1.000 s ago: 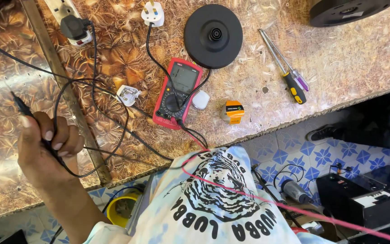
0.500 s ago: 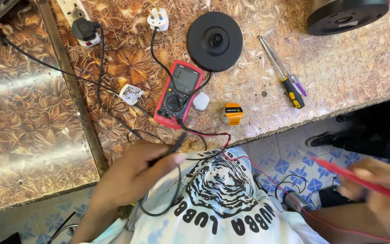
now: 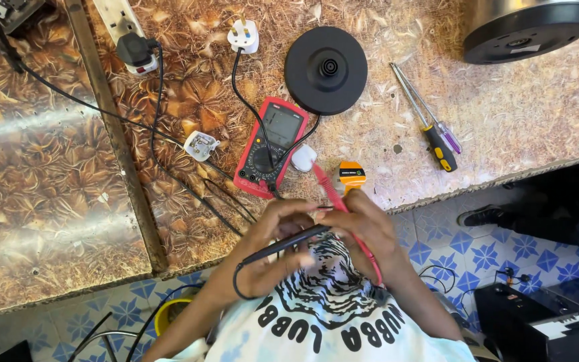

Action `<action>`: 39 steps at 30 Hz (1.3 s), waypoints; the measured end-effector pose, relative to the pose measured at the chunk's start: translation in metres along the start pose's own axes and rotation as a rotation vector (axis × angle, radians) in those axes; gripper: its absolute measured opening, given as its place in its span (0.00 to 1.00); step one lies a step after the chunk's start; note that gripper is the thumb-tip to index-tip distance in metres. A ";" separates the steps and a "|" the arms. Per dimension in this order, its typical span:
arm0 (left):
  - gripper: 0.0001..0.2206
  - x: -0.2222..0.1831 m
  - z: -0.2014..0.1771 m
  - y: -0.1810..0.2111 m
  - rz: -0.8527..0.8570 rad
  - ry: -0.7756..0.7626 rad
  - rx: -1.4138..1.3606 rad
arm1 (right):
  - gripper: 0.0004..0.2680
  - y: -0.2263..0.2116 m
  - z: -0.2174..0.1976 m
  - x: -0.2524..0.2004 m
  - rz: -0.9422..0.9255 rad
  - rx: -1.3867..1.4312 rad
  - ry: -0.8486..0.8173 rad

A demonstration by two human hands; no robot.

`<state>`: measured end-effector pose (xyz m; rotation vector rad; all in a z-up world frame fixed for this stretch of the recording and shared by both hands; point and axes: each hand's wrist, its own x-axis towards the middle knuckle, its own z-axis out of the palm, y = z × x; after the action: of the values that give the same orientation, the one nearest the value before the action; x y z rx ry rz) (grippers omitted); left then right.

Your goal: Repairing an electric kettle by testing it with a multimeter and disassembling the plug.

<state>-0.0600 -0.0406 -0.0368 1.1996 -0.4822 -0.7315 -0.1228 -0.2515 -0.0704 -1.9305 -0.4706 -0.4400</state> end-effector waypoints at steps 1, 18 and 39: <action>0.30 -0.003 0.004 0.000 -0.017 -0.028 -0.063 | 0.06 -0.005 0.002 0.010 0.003 -0.048 -0.121; 0.08 0.018 -0.003 -0.019 0.111 0.587 -0.107 | 0.19 -0.001 0.019 0.016 -0.055 -0.119 0.164; 0.10 0.154 -0.150 -0.055 0.489 0.808 0.154 | 0.28 0.048 0.006 0.095 0.247 0.033 0.202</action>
<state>0.1346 -0.0640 -0.1412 1.3356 -0.1333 0.2297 -0.0165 -0.2518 -0.0626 -1.8599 -0.1063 -0.4566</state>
